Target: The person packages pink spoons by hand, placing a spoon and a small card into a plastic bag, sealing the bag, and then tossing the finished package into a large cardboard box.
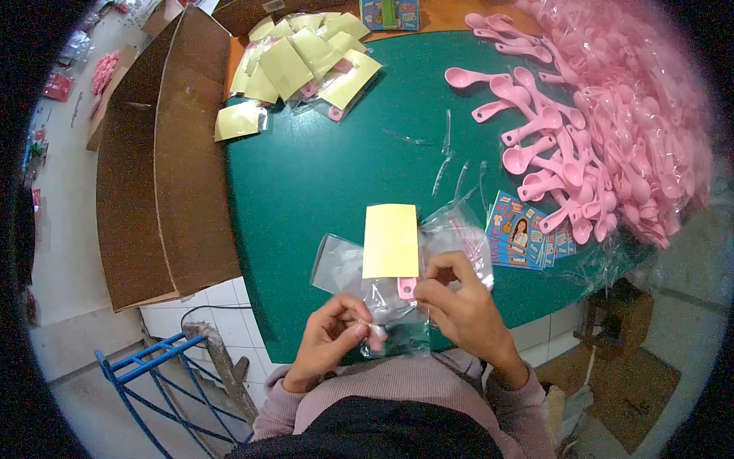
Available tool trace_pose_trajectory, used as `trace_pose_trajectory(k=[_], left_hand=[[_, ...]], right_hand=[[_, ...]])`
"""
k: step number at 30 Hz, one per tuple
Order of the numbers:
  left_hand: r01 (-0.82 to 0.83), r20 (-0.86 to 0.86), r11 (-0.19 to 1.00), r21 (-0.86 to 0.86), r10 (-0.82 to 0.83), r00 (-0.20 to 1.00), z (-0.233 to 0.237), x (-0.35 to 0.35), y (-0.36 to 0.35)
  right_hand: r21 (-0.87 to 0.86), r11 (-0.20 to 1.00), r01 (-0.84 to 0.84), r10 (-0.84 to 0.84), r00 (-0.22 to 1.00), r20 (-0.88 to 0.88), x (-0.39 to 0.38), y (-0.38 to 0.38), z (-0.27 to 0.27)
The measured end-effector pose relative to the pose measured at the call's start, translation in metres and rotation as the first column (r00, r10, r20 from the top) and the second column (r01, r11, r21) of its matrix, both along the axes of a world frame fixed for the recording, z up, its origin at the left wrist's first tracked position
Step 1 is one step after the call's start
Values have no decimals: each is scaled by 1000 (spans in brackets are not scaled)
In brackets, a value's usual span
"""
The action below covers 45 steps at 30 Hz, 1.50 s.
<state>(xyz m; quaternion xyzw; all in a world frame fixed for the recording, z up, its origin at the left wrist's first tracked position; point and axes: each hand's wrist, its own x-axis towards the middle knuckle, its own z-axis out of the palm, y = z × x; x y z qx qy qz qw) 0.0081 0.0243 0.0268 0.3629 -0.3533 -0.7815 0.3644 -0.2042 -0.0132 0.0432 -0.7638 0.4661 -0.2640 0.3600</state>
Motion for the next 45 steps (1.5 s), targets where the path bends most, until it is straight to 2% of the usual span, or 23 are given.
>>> trace_pose_trajectory(k=[2, 4, 5, 6, 8, 9, 12, 14, 15, 17, 20, 25, 27, 31, 33, 36, 37, 38, 40, 41, 42, 44, 45], left_hand=[[-76, -143, 996, 43, 82, 986, -3, 1, -1], [-143, 22, 988, -51, 144, 989, -9, 1, -3], [-64, 401, 960, -274, 174, 899, -8, -4, -4], [-73, 402, 960, -272, 182, 897, -6, -6, -8], [219, 576, 851, -477, 115, 809, -3, -7, -17], [108, 563, 912, -395, 148, 813, -3, -9, -15], [69, 570, 921, -383, 176, 803, -7, -11, -13], [61, 562, 933, -354, 160, 811, -8, -12, -11], [53, 551, 943, -329, 146, 822, -8, -13, -11], [18, 542, 952, -304, 157, 826, -8, -16, -10], [-41, 534, 969, -245, 170, 828, -9, -19, -8], [-180, 496, 972, -151, 233, 837, -11, -28, -3], [-385, 319, 917, -101, 397, 861, -12, -31, -2], [-299, 320, 945, -132, 326, 890, -17, -24, 0], [-97, 409, 989, -110, 134, 903, -8, -20, -5], [-106, 370, 985, -139, 151, 917, 3, -14, -20], [-41, 451, 942, -333, 197, 870, 8, -8, -33], [26, 512, 933, -360, 174, 841, 18, 1, -49], [-75, 427, 835, -545, 353, 833, 20, 14, -85], [-97, 474, 803, -587, 438, 764, 23, 18, -100], [41, 595, 699, -714, 575, 561, 26, 19, -110], [461, 669, 486, -743, 553, 496, 27, 20, -115], [500, 702, 503, -705, 390, 596, 22, 12, -110]], right_hand=[[61, 997, 43, -49, 993, 105, -6, 1, 1], [127, 991, 34, -53, 987, 149, -11, 2, -2], [195, 981, 10, -49, 979, 197, -11, 2, -4], [197, 980, 0, -40, 979, 198, -11, 1, -3], [191, 981, -20, -23, 976, 217, -10, 0, 0], [192, 981, -22, -20, 976, 217, -11, 0, -2], [165, 986, -25, -3, 986, 166, -14, 6, -10], [424, 903, 69, -221, 921, 320, -8, 12, -15], [425, 903, 70, -222, 921, 320, -6, 15, -18], [625, 777, 76, -437, 780, 448, -1, 18, -22], [660, 719, 215, -517, 801, 302, 6, 15, -12], [620, 724, 302, -580, 753, 310, 13, 15, -9], [610, 729, 311, -582, 751, 312, 14, 15, -9], [600, 750, 278, -531, 794, 296, 16, 16, -7], [596, 755, 272, -519, 804, 290, 15, 16, -5], [571, 785, 242, -438, 868, 235, 5, 8, -1], [401, 870, 286, -371, 916, 152, -4, 2, -2], [217, 930, 297, -315, 948, 54, -13, -6, -2], [-143, 946, 291, -313, 935, -167, -34, -34, 9], [-301, 918, 257, -347, 889, -298, -48, -46, 7], [-454, 870, 195, -398, 821, -410, -60, -58, 5], [-430, 892, 137, -353, 806, -476, -80, -74, 2], [-390, 917, 79, -299, 783, -546, -86, -77, 0]])
